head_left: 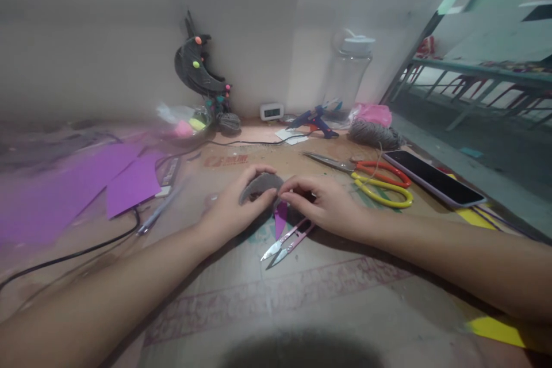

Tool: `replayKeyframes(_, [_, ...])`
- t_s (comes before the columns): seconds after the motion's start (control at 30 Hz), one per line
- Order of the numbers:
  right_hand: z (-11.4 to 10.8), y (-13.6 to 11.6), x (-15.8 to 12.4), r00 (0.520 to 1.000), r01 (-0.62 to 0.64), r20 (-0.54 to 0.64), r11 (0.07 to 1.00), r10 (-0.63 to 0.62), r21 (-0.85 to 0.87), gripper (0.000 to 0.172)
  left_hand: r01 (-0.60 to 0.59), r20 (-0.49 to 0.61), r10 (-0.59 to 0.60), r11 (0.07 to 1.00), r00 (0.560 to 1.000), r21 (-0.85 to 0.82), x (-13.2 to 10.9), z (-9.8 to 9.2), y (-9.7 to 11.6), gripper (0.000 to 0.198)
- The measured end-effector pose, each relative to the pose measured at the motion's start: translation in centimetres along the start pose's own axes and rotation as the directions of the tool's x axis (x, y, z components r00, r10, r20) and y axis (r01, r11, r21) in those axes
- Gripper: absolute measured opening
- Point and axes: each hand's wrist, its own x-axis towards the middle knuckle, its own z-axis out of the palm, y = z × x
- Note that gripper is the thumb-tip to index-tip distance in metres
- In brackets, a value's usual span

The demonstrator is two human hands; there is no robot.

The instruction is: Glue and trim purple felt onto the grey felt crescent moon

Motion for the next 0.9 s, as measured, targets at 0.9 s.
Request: replayKeyframes(0.9, [-1.2, 2.1, -0.1, 0.990, -0.140, 0.015, 0.988, 0.141, -0.066, 0.018, 0.238, 0.116, -0.208, 0.865, 0.971, -0.442, 0.3, -0.7, 0.0, 0.033])
